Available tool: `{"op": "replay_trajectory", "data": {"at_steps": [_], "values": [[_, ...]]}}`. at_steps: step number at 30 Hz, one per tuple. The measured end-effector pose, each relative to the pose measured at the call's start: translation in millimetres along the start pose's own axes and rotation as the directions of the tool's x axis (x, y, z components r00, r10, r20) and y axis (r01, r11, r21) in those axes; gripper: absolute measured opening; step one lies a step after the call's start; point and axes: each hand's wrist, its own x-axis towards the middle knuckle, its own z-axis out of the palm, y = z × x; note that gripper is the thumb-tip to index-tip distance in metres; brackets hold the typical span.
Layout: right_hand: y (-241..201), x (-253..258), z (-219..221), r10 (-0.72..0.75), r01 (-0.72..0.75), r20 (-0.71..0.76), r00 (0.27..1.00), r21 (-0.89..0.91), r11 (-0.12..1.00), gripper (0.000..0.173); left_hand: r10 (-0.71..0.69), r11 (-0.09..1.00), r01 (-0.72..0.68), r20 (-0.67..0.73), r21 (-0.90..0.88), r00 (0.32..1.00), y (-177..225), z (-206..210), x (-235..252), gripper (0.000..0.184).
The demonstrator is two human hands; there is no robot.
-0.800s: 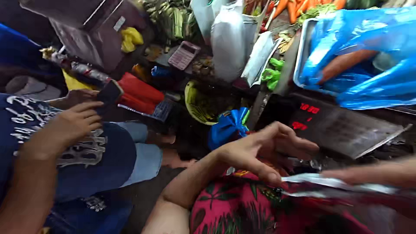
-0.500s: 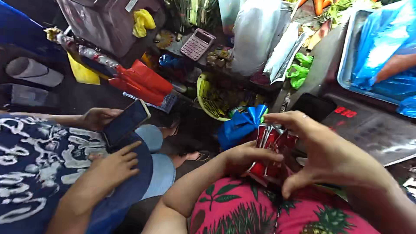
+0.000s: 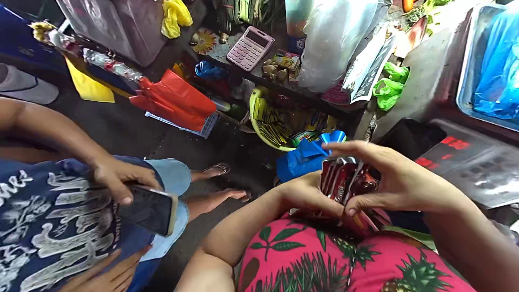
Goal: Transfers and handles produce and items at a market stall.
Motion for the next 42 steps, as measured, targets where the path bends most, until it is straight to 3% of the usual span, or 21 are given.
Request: {"op": "replay_trajectory", "data": {"at_steps": [2, 5, 7, 9, 11, 13, 14, 16, 17, 18, 20, 22, 25, 28, 30, 34, 36, 42], "values": [[-2, -1, 4, -0.053, 0.042, 0.120, 0.991, 0.091, 0.995, 0.068, 0.027, 0.998, -0.031, 0.100, 0.046, 0.995, -4, -1, -1, 0.044], [-9, -4, 10, -0.033, 0.006, 0.249, 0.968, 0.106, 0.994, 0.050, -0.082, 0.988, 0.064, 0.125, 0.140, 0.989, -7, -3, -5, 0.056], [-15, -1, 11, 0.032, -0.050, 0.234, 0.972, 0.069, 0.996, 0.046, -0.120, 0.981, 0.097, 0.134, 0.166, 0.984, -6, -5, -4, 0.056], [-24, 8, 11, 0.065, -0.065, 0.201, 0.977, -0.007, 0.998, 0.037, -0.061, 0.985, 0.030, 0.176, 0.169, 0.982, -3, -8, -2, 0.055], [-31, 18, 8, 0.070, -0.051, 0.155, 0.985, -0.124, 0.991, 0.029, 0.022, 0.955, -0.051, 0.100, 0.291, 0.995, 12, -14, -3, 0.057], [-30, 31, 4, 0.086, -0.071, 0.034, 0.996, -0.316, 0.946, 0.022, 0.123, 0.829, -0.012, -0.161, 0.559, 0.979, 25, -26, -5, 0.052], [-25, 41, 3, 0.082, -0.091, -0.039, 0.996, -0.415, 0.905, 0.019, 0.201, 0.712, 0.048, -0.268, 0.701, 0.942, 29, -37, -4, 0.044], [-6, 69, 4, 0.069, -0.129, -0.129, 0.989, -0.540, 0.831, 0.018, 0.399, 0.366, 0.119, -0.271, 0.923, 0.876, 32, -69, 5, 0.035], [8, 86, 7, 0.084, -0.155, -0.149, 0.985, -0.572, 0.805, 0.019, 0.445, 0.248, 0.161, -0.260, 0.955, 0.857, 34, -87, 11, 0.034], [25, 103, 10, 0.125, -0.196, -0.160, 0.979, -0.589, 0.784, 0.019, 0.453, 0.213, 0.212, -0.288, 0.954, 0.843, 35, -106, 18, 0.034], [63, 135, 19, 0.263, -0.322, -0.186, 0.947, -0.576, 0.752, 0.020, 0.357, 0.261, 0.337, -0.415, 0.904, 0.837, 32, -151, 30, 0.036], [99, 158, 30, 0.433, -0.468, -0.199, 0.879, -0.535, 0.703, 0.023, 0.176, 0.299, 0.445, -0.508, 0.844, 0.843, 26, -194, 41, 0.039], [140, 170, 49, 0.624, -0.632, -0.192, 0.757, -0.455, 0.627, 0.026, -0.018, 0.316, 0.512, -0.535, 0.798, 0.845, 10, -238, 55, 0.034], [143, 171, 54, 0.701, -0.698, -0.197, 0.685, -0.452, 0.555, 0.033, -0.052, 0.273, 0.538, -0.546, 0.798, 0.836, -1, -261, 67, 0.035], [124, 168, 45, 0.722, -0.711, -0.195, 0.664, -0.466, 0.527, 0.038, -0.098, 0.205, 0.622, -0.616, 0.756, 0.781, 0, -266, 76, 0.042], [82, 139, 26, 0.666, -0.678, -0.228, 0.711, -0.473, 0.562, 0.039, -0.228, 0.013, 0.763, -0.741, 0.646, 0.631, -5, -282, 91, 0.044], [61, 113, 21, 0.577, -0.637, -0.284, 0.766, -0.456, 0.622, 0.036, -0.291, -0.027, 0.769, -0.741, 0.639, 0.606, -6, -290, 96, 0.046], [15, 22, 22, 0.420, -0.557, -0.376, 0.826, -0.435, 0.707, 0.035, -0.379, -0.176, 0.769, -0.763, 0.614, 0.523, 4, -289, 107, 0.041]]}}
